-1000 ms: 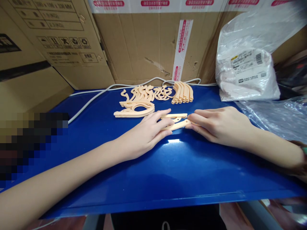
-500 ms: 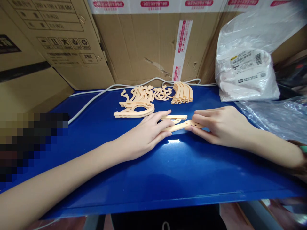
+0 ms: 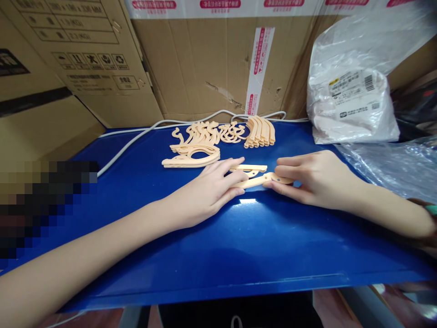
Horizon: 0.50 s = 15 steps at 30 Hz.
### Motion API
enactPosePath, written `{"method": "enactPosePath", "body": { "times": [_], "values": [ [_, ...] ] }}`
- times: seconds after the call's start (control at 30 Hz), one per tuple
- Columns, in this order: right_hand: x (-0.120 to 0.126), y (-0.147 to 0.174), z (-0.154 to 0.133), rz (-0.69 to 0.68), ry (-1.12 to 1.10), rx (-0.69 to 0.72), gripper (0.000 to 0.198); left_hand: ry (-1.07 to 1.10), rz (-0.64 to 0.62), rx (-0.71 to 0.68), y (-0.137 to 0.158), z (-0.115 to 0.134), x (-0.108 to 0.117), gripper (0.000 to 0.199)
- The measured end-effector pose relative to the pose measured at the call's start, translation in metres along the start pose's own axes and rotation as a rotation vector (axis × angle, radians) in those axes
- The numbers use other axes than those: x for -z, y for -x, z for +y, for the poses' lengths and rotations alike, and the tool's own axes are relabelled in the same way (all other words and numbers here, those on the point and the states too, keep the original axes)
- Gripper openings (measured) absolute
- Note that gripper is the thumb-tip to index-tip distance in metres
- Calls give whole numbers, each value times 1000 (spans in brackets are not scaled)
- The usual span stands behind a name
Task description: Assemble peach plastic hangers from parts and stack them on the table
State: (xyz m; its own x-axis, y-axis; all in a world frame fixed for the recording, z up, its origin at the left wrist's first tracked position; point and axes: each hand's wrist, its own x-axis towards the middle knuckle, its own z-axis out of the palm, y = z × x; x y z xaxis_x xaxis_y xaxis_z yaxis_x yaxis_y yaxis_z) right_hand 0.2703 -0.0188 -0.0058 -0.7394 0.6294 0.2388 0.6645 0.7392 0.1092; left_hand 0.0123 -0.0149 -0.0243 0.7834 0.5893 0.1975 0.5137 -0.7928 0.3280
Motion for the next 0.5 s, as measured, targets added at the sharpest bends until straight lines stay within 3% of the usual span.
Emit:
{"method": "enactPosePath", "body": {
  "times": [0.5],
  "values": [
    [0, -1, 4, -70, -118, 5, 44, 16, -17, 0, -1, 1, 0, 29]
  ]
}}
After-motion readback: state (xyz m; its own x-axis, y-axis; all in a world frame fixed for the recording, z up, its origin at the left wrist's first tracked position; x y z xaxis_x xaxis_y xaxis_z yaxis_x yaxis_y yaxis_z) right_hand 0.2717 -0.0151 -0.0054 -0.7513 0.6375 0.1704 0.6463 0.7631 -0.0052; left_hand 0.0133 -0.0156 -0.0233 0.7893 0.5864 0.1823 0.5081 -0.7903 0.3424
